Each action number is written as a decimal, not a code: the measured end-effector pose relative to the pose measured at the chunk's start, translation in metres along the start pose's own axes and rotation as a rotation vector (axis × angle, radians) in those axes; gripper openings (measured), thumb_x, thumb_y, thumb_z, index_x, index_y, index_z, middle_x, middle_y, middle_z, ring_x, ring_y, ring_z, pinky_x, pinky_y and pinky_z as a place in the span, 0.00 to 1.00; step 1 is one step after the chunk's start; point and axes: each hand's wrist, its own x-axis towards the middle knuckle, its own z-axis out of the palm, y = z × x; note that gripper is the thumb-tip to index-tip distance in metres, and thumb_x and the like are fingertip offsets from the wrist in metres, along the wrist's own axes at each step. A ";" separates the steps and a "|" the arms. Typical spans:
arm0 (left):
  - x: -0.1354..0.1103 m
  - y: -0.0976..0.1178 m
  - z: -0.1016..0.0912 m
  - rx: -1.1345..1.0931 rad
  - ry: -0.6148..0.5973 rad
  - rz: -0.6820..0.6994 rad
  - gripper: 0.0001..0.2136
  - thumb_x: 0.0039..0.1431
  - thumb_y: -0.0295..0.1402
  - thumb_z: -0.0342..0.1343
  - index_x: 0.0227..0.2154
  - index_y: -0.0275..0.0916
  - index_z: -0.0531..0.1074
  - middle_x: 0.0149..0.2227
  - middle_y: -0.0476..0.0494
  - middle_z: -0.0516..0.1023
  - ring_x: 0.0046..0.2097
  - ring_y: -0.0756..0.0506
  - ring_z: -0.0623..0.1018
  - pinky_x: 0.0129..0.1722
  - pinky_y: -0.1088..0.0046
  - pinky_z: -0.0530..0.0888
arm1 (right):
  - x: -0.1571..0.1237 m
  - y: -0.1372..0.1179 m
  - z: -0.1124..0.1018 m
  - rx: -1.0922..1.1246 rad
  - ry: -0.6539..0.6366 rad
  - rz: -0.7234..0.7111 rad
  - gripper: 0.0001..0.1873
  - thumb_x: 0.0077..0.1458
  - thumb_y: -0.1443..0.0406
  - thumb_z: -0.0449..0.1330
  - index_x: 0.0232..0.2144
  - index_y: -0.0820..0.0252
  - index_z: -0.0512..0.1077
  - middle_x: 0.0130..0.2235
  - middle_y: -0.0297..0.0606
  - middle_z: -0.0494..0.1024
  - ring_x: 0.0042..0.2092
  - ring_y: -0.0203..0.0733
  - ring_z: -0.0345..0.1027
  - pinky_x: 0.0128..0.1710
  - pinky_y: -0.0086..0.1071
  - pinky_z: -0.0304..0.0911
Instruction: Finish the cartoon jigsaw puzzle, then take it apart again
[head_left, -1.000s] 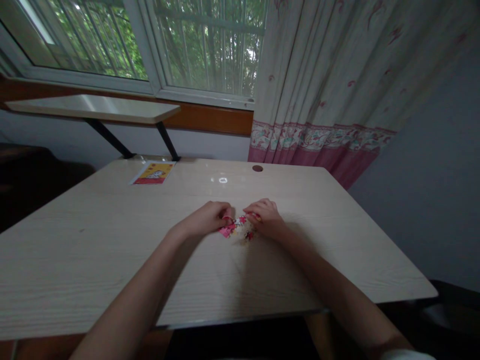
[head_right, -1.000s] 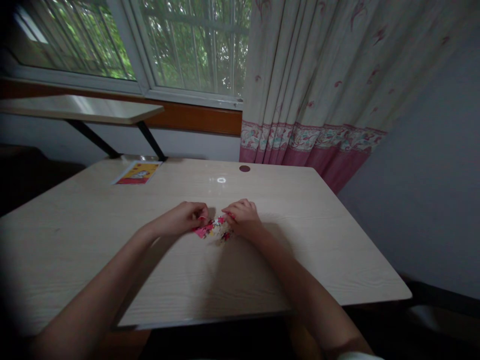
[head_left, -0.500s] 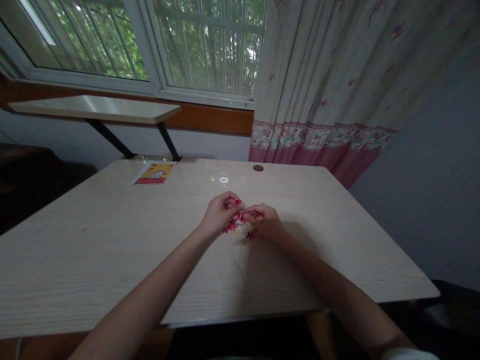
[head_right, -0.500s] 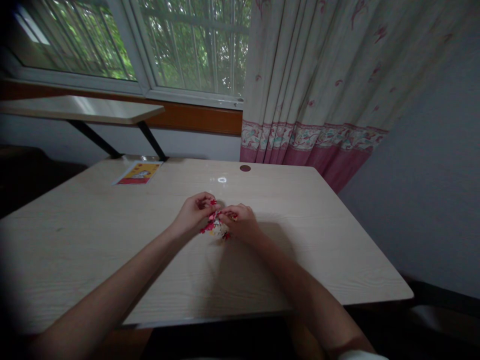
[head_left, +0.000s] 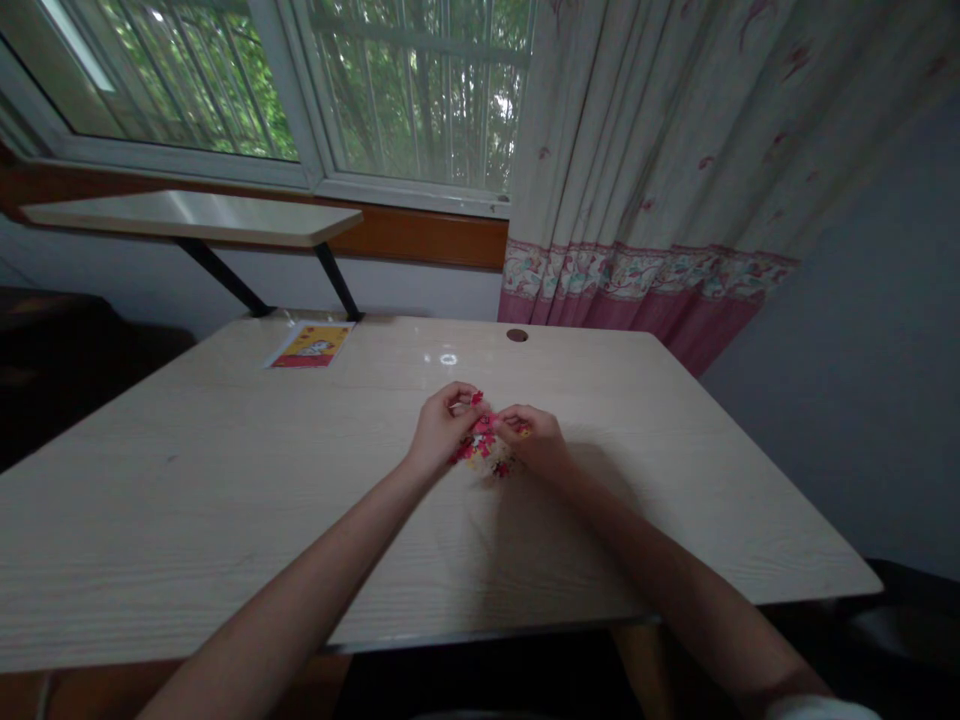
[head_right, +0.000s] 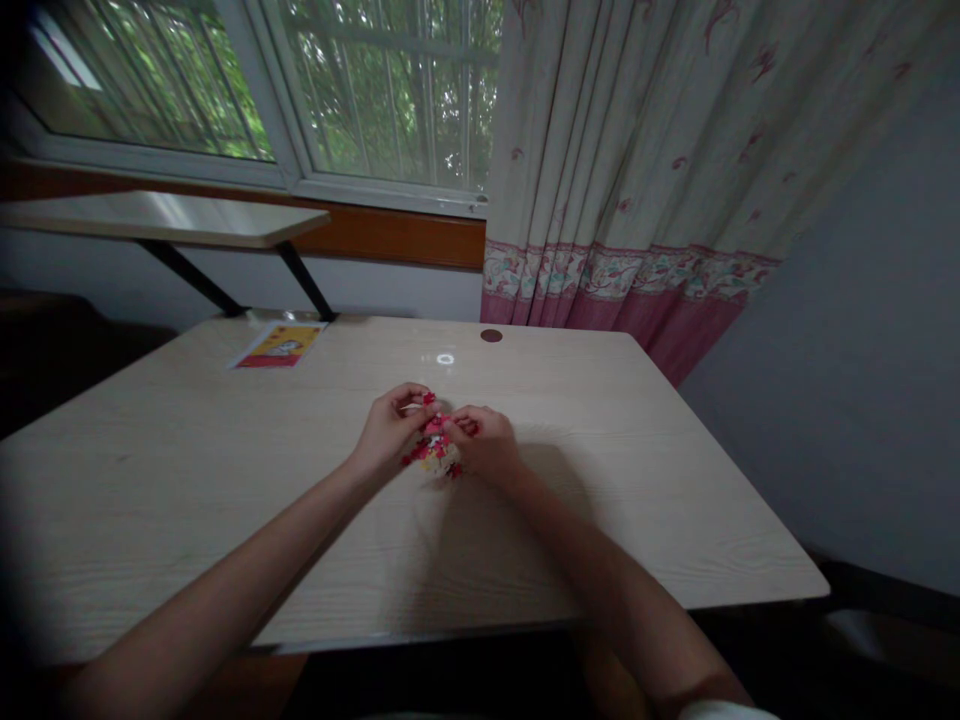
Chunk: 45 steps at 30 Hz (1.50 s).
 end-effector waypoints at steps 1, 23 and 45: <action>0.000 0.002 0.001 -0.046 0.002 -0.018 0.14 0.40 0.36 0.64 0.29 0.36 0.68 0.25 0.52 0.71 0.22 0.54 0.71 0.21 0.80 0.67 | 0.000 0.000 0.000 0.026 0.009 0.009 0.07 0.46 0.62 0.58 0.25 0.59 0.72 0.25 0.34 0.75 0.27 0.34 0.67 0.30 0.27 0.64; 0.000 0.004 0.003 -0.279 0.008 -0.261 0.12 0.38 0.29 0.66 0.26 0.33 0.69 0.22 0.47 0.75 0.23 0.51 0.75 0.23 0.79 0.71 | 0.004 0.007 -0.012 -0.450 0.050 -0.233 0.09 0.51 0.60 0.58 0.33 0.55 0.75 0.31 0.34 0.77 0.37 0.39 0.64 0.42 0.33 0.54; 0.008 0.001 -0.024 0.815 -0.358 0.147 0.09 0.52 0.31 0.50 0.25 0.34 0.75 0.24 0.43 0.74 0.27 0.48 0.72 0.29 0.74 0.67 | 0.015 0.021 -0.049 -0.600 -0.274 -0.464 0.10 0.54 0.61 0.55 0.28 0.59 0.73 0.31 0.37 0.75 0.36 0.38 0.63 0.40 0.32 0.54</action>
